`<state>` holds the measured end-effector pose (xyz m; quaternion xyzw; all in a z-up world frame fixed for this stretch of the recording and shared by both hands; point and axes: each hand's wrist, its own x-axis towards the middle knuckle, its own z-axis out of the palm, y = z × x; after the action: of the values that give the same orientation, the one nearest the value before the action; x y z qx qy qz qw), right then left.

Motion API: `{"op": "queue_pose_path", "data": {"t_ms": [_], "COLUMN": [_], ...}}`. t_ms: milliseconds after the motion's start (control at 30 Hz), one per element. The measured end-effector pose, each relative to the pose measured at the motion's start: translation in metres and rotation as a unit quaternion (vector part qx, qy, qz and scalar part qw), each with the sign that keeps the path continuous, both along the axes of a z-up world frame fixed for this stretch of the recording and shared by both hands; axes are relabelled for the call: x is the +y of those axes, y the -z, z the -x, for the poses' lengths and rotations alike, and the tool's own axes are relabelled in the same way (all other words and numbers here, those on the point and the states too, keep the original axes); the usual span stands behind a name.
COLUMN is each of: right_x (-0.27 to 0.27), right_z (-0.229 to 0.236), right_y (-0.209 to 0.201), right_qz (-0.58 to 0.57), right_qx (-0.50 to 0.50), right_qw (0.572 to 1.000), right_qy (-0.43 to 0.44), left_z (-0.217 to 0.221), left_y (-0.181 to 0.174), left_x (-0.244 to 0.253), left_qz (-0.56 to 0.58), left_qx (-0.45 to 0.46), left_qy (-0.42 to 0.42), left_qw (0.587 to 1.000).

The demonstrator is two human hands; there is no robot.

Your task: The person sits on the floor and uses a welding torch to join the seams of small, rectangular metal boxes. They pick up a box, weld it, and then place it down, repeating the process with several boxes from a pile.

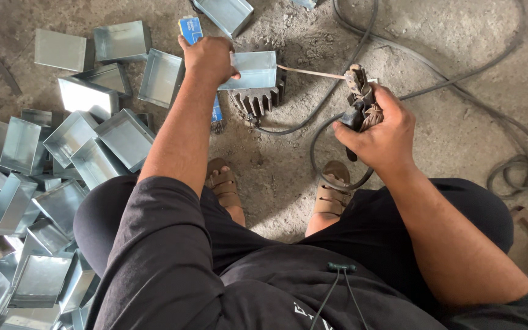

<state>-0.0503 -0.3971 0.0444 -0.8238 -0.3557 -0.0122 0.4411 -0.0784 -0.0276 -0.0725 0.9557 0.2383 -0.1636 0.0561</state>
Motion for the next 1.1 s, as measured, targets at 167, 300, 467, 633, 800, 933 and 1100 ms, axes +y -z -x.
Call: {"op": "queue_pose_path", "data": {"t_ms": [167,300,467,633,800,933,1100], "right_x": [0.004,0.004,0.005,0.004,-0.001,-0.008,-0.008], "right_z": [0.005,0.006,0.005,0.003,-0.004,-0.010,-0.011], "right_y": [-0.004,-0.005,-0.004,0.000,0.004,0.005,0.003], "right_qz": [0.000,-0.007,-0.024,-0.002,-0.029,-0.032,-0.029], "right_qx": [0.096,0.091,0.079,0.060,0.046,0.019,0.034], "right_qw": [0.995,0.996,0.997,0.998,0.999,0.999,0.998], "right_qy": [0.023,0.012,-0.005,0.004,-0.009,0.020,0.048], "left_z": [-0.003,-0.006,-0.003,-0.002,-0.002,0.003,0.002], "left_y": [0.016,0.023,0.019,0.016,0.029,0.048,0.075], "left_x": [0.009,0.016,0.010,0.008,0.014,0.014,-0.018], "left_qz": [0.009,-0.013,0.017,0.023,-0.030,-0.122,-0.162], "left_qx": [0.013,-0.049,-0.024,0.005,-0.049,-0.099,-0.243], "left_qy": [-0.001,0.016,0.012,0.001,0.040,0.090,0.140], "left_qw": [1.000,0.999,0.999,1.000,0.998,0.983,0.946]}}
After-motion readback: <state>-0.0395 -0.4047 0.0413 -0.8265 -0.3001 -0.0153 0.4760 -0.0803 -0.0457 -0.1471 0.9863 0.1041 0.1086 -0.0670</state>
